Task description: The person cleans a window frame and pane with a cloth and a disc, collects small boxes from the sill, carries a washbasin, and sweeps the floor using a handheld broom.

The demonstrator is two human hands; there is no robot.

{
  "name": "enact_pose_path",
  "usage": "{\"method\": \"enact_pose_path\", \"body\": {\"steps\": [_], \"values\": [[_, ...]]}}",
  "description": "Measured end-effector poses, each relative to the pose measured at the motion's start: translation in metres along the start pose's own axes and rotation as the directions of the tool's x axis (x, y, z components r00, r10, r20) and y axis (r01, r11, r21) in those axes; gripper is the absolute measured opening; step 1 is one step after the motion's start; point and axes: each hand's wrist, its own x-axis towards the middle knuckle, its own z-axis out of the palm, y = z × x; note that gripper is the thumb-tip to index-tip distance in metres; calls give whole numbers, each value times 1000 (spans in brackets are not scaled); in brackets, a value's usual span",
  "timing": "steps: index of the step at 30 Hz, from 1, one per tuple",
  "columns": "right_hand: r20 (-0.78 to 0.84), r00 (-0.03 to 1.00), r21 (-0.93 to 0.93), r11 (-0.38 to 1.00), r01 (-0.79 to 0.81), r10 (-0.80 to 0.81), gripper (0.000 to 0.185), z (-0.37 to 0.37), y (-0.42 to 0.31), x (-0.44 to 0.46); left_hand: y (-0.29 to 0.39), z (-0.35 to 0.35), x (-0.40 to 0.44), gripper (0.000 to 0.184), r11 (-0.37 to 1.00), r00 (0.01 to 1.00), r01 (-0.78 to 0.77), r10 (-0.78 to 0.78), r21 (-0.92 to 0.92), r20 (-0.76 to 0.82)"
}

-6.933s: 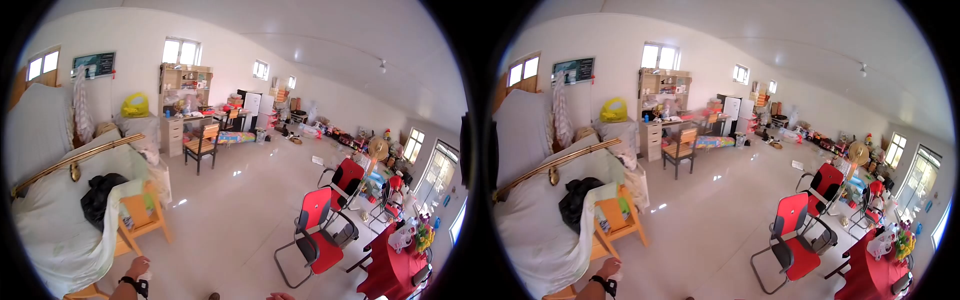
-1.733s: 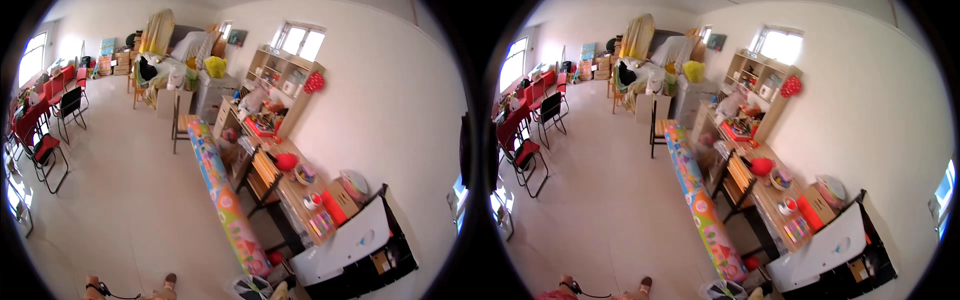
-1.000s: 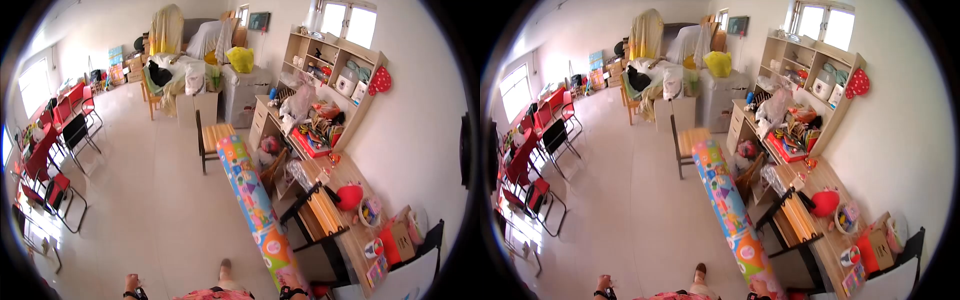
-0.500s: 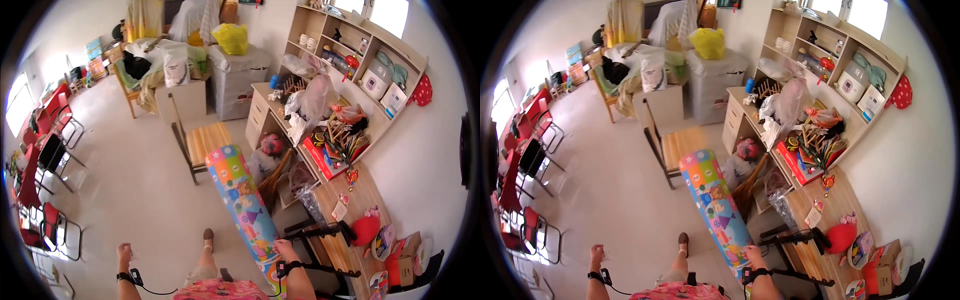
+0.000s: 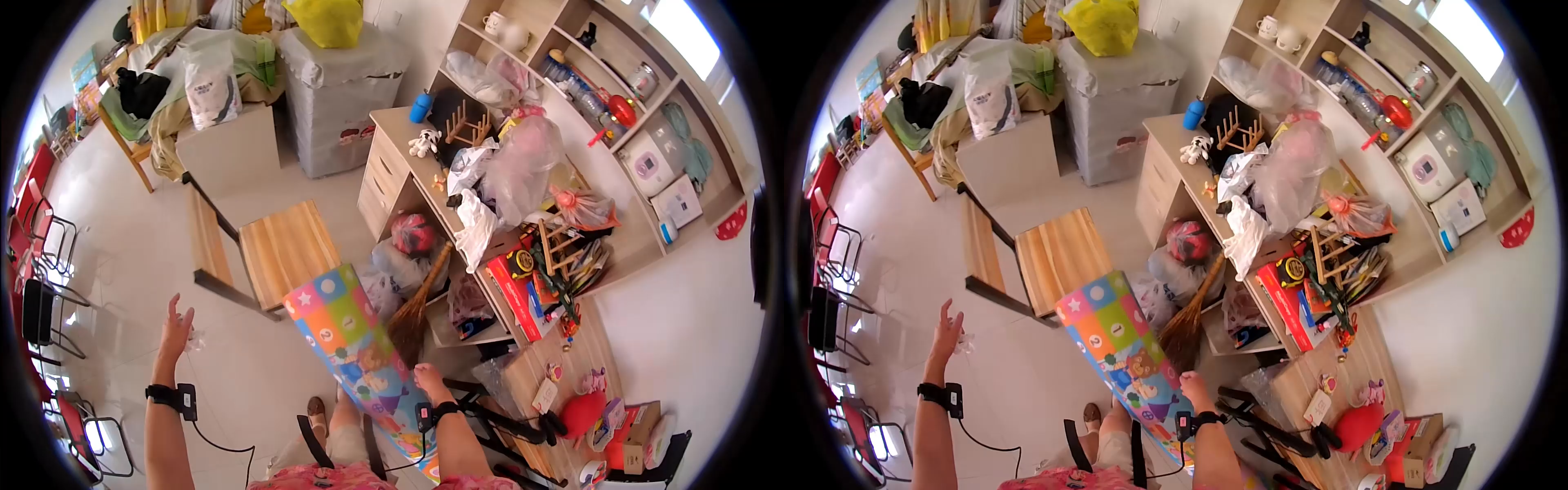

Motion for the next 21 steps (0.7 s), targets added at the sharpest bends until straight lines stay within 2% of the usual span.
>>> {"method": "enact_pose_path", "body": {"steps": [2, 3, 5, 6, 8, 10, 11, 13, 15, 17, 18, 19, 20, 21], "values": [[-168, 984, 18, 998, 58, -54, 18, -5, -12, 43, 18, 7, 22, 52, 999, 1000, 13, -14, 33, 24], [-164, 986, 21, 999, 47, -42, 18, -11, -8, 77, 31, 9, 24, 53, 998, 998, -6, 1, 70, 60], [-259, 947, -160, 975, 152, -190, 20, -26, 9, 150, 36, 17, 36, 54, 993, 994, -19, 6, 121, 105], [-284, 929, -220, 959, 178, -237, 21, -32, 4, 176, 25, 23, 47, 55, 989, 999, -16, 10, 148, 40], [-353, 862, -610, 788, 83, -364, 26, -45, -50, 198, 16, 36, 52, 57, 989, 999, -29, 33, 142, -29], [-387, 875, -534, 844, 43, -289, 29, -52, -88, 219, 50, 38, 51, 55, 986, 996, 82, -78, 143, -37], [-418, 877, -464, 886, 18, -237, 32, -55, -100, 237, 74, 44, 52, 52, 961, 977, 211, -205, 179, -50], [-432, 878, -417, 909, 6, -204, 33, -61, -103, 284, -2, 33, 70, 46, 928, 931, 342, -313, 150, -187], [-445, 877, -375, 927, 0, -180, 34, -69, -106, 320, -44, 20, 73, 40, 918, 893, 396, -391, -22, -223], [-458, 866, -448, 893, -30, -200, 46, -78, -125, 338, -20, 27, 66, 36, 914, 892, 375, -309, 157, -329], [-467, 878, -395, 913, -104, -102, 52, -82, -133, 351, -28, 24, 65, 36, 924, 900, 338, -261, 181, -350], [-459, 883, -395, 913, -107, -95, 52, -86, -116, 375, -36, 21, 64, 36, 931, 905, 302, -212, 206, -369], [-519, 822, -471, 881, -43, -237, 54, -90, -88, 415, -44, 17, 63, 36, 935, 907, 267, -162, 234, -388], [-532, 809, -500, 864, -61, -251, 57, -94, -81, 433, -24, 17, 62, 33, 899, 909, 342, -243, 275, -338]]}}
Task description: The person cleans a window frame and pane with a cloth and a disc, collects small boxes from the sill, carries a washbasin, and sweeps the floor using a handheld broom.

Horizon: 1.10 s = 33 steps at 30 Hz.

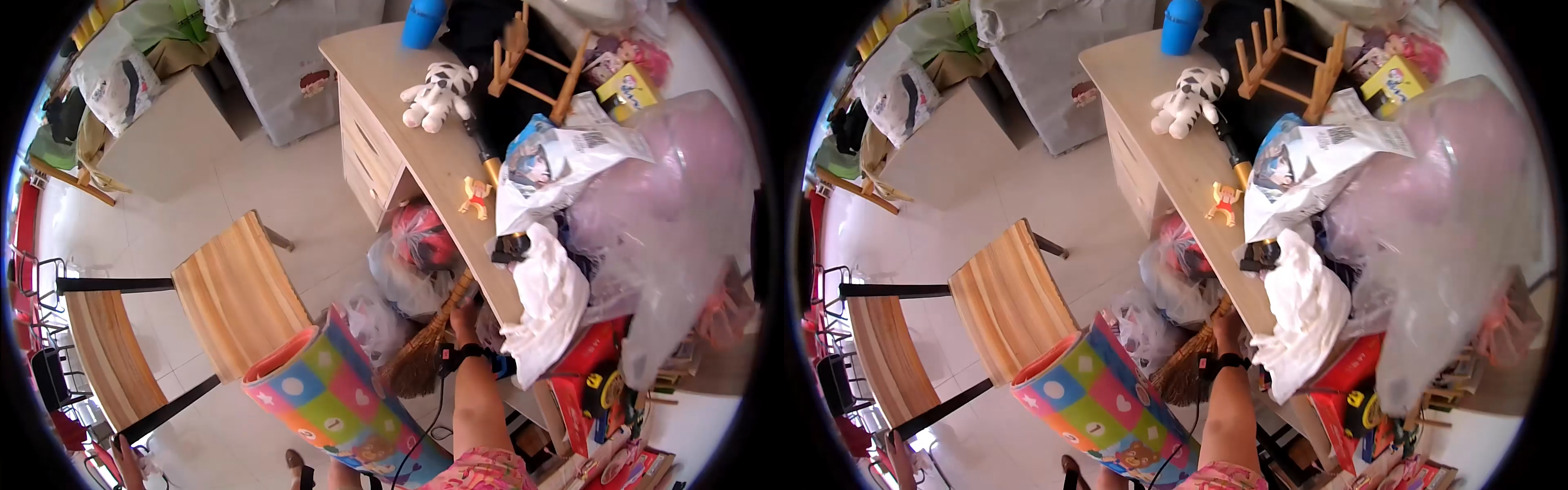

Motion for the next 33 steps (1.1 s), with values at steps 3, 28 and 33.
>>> {"method": "enact_pose_path", "body": {"steps": [3, 28, 33], "values": [[-37, 999, -4, 1000, 24, -24, 61, -6, -13, 24, 71, -15, -20, 30, 952, 927, 306, -306, 35, 216], [189, 981, 496, 859, -128, 38, 27, 59, 42, -17, 62, -12, -31, 34, 932, 995, -104, 94, 349, 45], [487, 873, 470, 850, -237, -25, 21, -37, -58, -155, 34, 4, -24, 30, 981, 969, 184, -192, 64, 153]]}}
